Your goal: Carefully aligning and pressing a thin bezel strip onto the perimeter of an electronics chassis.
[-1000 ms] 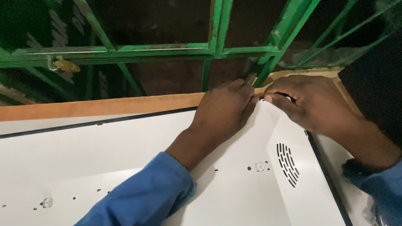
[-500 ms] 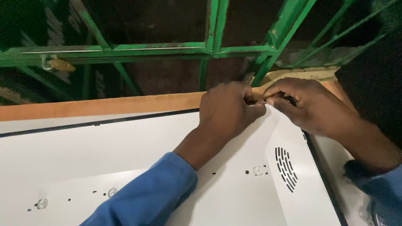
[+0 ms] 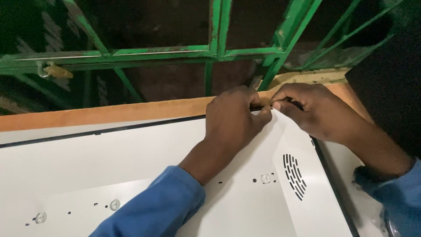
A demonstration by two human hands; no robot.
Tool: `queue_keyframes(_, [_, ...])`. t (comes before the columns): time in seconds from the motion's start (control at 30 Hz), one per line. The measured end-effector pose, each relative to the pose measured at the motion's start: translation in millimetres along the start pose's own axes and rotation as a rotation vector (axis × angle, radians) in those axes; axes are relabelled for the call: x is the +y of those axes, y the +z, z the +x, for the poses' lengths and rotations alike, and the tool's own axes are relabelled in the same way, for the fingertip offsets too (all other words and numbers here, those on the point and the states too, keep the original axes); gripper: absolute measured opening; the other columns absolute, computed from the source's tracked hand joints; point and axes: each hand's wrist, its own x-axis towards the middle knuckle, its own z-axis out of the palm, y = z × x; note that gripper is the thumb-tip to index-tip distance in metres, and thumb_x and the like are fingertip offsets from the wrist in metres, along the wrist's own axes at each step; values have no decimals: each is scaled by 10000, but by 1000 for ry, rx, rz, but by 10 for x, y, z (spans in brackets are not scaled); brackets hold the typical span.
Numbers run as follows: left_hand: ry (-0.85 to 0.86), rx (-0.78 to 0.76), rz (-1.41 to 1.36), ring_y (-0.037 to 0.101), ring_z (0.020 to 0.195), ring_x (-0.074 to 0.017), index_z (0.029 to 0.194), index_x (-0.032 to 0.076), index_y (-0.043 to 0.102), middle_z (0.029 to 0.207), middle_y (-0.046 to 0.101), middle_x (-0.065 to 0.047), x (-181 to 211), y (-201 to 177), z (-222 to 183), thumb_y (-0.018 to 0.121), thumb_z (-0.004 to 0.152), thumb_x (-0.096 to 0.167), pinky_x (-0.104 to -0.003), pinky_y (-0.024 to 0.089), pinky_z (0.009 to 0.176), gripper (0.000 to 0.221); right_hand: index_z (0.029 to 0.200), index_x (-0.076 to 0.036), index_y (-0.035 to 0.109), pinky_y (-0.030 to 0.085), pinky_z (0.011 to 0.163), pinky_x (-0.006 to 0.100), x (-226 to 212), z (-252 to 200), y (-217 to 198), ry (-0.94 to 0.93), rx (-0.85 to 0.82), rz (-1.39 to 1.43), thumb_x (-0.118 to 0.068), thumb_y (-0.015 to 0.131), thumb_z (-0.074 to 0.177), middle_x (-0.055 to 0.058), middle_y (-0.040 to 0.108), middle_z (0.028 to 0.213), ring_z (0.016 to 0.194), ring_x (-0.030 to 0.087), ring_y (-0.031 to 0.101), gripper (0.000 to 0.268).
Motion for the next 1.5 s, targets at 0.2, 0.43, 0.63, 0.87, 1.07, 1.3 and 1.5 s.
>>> queue_keyframes(0.2, [204,61,38,648,812,-284,871,146,681,850,683,-24,-108,53,-30,680,871,378,-486,462,549,232,881,-144,737,385,649,300,-123,50,-45,294,-70,174,-349,574,1009,0,690,767,718,120,563,291])
queue_keyframes(0.43, [289,37,10,628,825,-306,876,129,627,854,658,-57,-146,-1,-65,583,918,291,-498,439,515,173,948,-105,792,385,698,273,0,68,-18,287,-137,395,-316,671,960,-4,702,813,759,100,576,244])
queue_keyframes(0.63, [231,-15,-77,620,750,-275,791,170,619,789,647,-24,-108,-32,-65,560,909,228,-456,409,515,144,1045,-82,790,418,768,257,143,49,93,293,-150,419,-265,670,940,11,757,922,845,99,613,242])
queue_keyframes(0.87, [238,1,-49,643,778,-258,802,164,642,793,677,-6,-132,32,-44,643,904,283,-452,447,535,157,1096,-92,787,449,818,272,8,10,-12,374,-160,415,-240,677,928,23,741,959,902,121,640,250])
queue_keyframes(1.07, [250,-17,-52,650,813,-320,874,128,678,873,710,-73,-110,-9,-65,589,865,193,-491,442,513,110,890,-80,757,395,730,243,-17,7,96,410,-58,576,-150,748,934,14,740,876,793,102,599,83])
queue_keyframes(1.3, [254,-1,-121,637,806,-298,792,146,611,814,681,-34,36,-193,-177,541,771,83,-463,450,547,97,1050,-33,751,451,939,293,-221,-115,-142,455,-65,640,-98,719,894,68,754,1035,988,167,650,172])
queue_keyframes(1.5, [307,-28,-157,625,768,-294,819,130,610,814,686,-48,153,-308,-251,542,794,67,-458,450,529,96,1019,-28,747,442,893,351,-514,-249,-323,649,14,534,-139,759,781,82,757,1073,1029,208,661,262])
